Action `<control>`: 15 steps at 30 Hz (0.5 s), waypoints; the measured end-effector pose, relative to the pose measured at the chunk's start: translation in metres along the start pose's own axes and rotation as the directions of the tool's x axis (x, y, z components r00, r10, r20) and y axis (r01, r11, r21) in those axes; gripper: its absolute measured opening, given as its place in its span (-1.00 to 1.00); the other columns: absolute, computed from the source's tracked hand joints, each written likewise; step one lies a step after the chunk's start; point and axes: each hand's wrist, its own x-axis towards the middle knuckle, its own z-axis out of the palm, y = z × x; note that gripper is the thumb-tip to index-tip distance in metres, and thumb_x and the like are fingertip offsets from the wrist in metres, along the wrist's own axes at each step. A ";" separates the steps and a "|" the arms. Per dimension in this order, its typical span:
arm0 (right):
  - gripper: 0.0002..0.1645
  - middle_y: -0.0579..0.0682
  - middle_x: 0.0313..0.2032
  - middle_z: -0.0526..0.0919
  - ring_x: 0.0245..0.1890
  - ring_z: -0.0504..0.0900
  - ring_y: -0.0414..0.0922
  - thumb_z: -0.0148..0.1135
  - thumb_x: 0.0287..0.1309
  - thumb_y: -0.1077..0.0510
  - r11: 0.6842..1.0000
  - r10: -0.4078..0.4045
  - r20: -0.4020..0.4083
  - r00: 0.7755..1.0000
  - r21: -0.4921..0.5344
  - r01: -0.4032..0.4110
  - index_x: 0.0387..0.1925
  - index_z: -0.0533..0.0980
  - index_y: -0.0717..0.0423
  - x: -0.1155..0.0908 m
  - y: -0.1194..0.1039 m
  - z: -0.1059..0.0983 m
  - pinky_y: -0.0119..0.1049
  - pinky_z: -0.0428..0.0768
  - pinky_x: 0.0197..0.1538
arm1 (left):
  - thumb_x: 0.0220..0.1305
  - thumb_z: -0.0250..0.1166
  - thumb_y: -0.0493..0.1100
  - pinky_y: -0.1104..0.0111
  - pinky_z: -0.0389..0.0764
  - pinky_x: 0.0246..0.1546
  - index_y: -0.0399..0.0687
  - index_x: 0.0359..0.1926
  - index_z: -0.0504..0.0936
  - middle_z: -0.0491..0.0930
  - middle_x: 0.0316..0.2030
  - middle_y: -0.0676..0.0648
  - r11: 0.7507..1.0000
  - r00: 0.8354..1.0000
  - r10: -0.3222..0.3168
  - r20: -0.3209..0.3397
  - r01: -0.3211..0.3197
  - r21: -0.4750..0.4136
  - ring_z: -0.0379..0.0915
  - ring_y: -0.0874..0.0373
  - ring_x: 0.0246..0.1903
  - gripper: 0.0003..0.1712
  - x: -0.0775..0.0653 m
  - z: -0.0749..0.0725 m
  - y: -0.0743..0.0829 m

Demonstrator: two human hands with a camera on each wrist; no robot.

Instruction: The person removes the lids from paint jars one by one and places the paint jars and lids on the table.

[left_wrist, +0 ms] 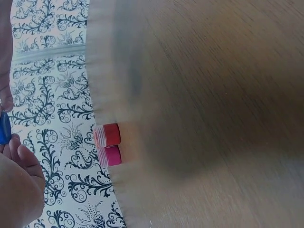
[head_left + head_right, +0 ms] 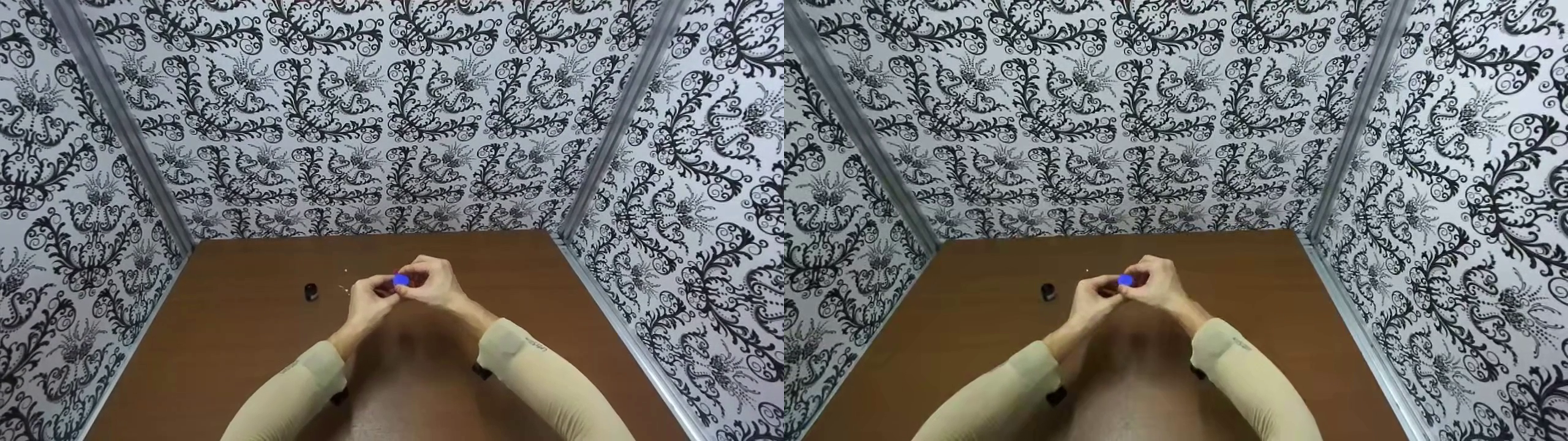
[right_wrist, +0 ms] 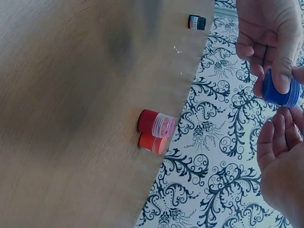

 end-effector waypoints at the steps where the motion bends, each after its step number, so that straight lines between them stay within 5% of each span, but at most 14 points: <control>1: -0.67 0.10 -0.32 0.83 -0.36 0.72 -0.17 0.73 0.02 0.10 1.000 0.000 0.010 1.000 0.008 0.000 -0.14 0.90 0.11 0.000 0.000 -0.001 -0.49 0.68 -0.24 | 0.17 0.61 -0.33 0.53 0.73 -0.27 -0.29 -0.06 0.91 0.89 -0.31 -0.25 1.000 1.000 0.005 0.004 -0.004 -0.005 0.80 0.12 -0.36 -0.71 0.000 0.000 0.000; 7: -0.65 0.17 -0.24 0.83 -0.34 0.75 0.01 0.63 0.01 0.22 0.995 0.030 0.050 0.998 0.097 -0.035 -0.10 0.89 0.18 0.000 -0.002 -0.002 -0.46 0.69 -0.23 | 0.18 0.65 -0.24 0.56 0.70 -0.31 -0.23 -0.04 0.92 0.90 -0.30 -0.21 1.000 1.000 -0.021 0.022 0.021 -0.005 0.76 0.20 -0.39 -0.69 0.001 0.002 0.000; 15: -0.50 0.19 -0.20 0.82 -0.34 0.72 -0.15 0.69 0.03 0.16 0.994 0.044 0.067 0.997 0.095 -0.050 0.04 0.83 0.28 -0.001 -0.004 -0.002 -0.47 0.71 -0.23 | 0.17 0.66 -0.23 0.52 0.73 -0.29 -0.26 -0.03 0.91 0.90 -0.29 -0.24 1.000 1.000 -0.025 0.016 0.025 -0.002 0.75 0.25 -0.38 -0.66 0.000 0.001 -0.001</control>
